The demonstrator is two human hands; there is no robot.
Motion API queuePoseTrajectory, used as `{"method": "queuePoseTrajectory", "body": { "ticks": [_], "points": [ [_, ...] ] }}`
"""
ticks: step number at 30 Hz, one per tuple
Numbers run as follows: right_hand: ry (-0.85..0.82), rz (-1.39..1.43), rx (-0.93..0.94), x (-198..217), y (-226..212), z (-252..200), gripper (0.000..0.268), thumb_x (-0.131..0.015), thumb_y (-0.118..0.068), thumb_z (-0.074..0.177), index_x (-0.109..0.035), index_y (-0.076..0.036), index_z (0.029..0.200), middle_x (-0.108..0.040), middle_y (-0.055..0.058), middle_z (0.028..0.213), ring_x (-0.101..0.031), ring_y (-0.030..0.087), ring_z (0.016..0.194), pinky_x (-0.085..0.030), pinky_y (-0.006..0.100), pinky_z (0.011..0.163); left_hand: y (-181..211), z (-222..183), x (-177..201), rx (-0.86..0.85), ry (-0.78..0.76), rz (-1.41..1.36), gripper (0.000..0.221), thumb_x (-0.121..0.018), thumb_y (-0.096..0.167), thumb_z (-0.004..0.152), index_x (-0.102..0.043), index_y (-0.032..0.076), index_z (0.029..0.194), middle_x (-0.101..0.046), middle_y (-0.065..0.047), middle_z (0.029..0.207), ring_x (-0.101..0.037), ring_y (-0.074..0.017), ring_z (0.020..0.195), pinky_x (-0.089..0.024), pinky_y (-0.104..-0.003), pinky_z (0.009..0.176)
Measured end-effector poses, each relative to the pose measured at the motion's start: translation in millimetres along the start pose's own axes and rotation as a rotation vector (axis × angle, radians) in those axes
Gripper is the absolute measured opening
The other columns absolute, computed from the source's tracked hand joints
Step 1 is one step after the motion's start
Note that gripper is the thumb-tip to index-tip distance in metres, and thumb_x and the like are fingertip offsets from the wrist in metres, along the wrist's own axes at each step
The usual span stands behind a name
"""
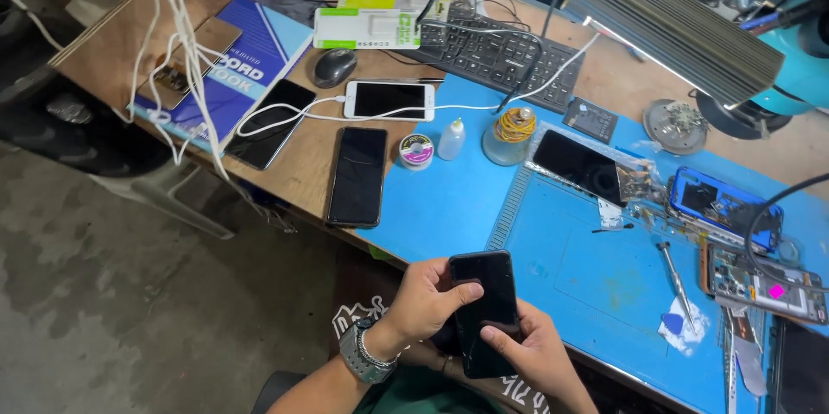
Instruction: Using a SIM ejector tool to remove the SIM tray from a smartphone and inspecting the device on a repair bench.
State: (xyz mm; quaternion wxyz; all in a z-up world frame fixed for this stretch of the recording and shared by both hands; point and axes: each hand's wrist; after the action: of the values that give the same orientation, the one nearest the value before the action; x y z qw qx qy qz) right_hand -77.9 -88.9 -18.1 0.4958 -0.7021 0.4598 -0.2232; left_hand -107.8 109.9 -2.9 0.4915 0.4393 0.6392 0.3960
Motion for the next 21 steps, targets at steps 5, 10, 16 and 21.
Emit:
{"method": "queuePoseTrajectory", "body": {
  "ticks": [5, 10, 16, 21],
  "points": [
    [0.027, 0.044, 0.006, -3, 8, 3, 0.046, -0.077, -0.012, 0.081, -0.071, 0.002, 0.124, -0.083, 0.023, 0.094, -0.084, 0.034, 0.079, -0.074, 0.047, 0.067, 2, 9, 6, 0.009, -0.061, 0.038, 0.022, -0.078, 0.015, 0.086, -0.075, 0.004, 0.105, -0.076, -0.004, 0.094, -0.071, -0.0139, 0.087, -0.06, -0.027, 0.077],
    [0.079, 0.039, -0.1, -10, -3, 6, 0.05, -0.076, -0.009, 0.081, -0.071, 0.003, 0.128, -0.082, 0.024, 0.098, -0.081, 0.034, 0.08, -0.071, 0.048, 0.067, -12, 16, 12, -0.032, 0.014, 0.049, 0.014, -0.079, 0.016, 0.088, -0.074, 0.004, 0.092, -0.072, -0.001, 0.08, -0.066, -0.0113, 0.074, -0.056, -0.026, 0.063],
    [0.152, 0.018, -0.123, -18, -4, 9, 0.041, -0.075, -0.003, 0.081, -0.073, 0.009, 0.12, -0.084, 0.029, 0.093, -0.08, 0.037, 0.079, -0.07, 0.052, 0.07, -1, 12, 16, -0.068, 0.029, 0.122, 0.019, -0.078, 0.019, 0.088, -0.067, 0.011, 0.076, -0.062, 0.003, 0.068, -0.057, -0.0089, 0.064, -0.048, -0.025, 0.057],
    [0.115, 0.039, -0.14, -22, 7, 5, 0.046, -0.075, -0.005, 0.081, -0.067, 0.005, 0.125, -0.08, 0.03, 0.088, -0.077, 0.037, 0.074, -0.067, 0.048, 0.064, -8, -5, 12, -0.139, 0.112, 0.119, 0.024, -0.075, 0.019, 0.09, -0.059, 0.013, 0.072, -0.054, 0.006, 0.069, -0.048, -0.0076, 0.066, -0.042, -0.026, 0.058]
  ]
}}
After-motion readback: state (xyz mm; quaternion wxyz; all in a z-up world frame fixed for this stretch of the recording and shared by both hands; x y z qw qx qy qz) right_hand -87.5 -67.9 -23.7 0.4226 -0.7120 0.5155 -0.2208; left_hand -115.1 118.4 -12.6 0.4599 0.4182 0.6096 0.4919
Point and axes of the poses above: each hand's wrist, its own z-axis towards the middle knuckle, its own x-axis out of the back of the hand, y = z × x
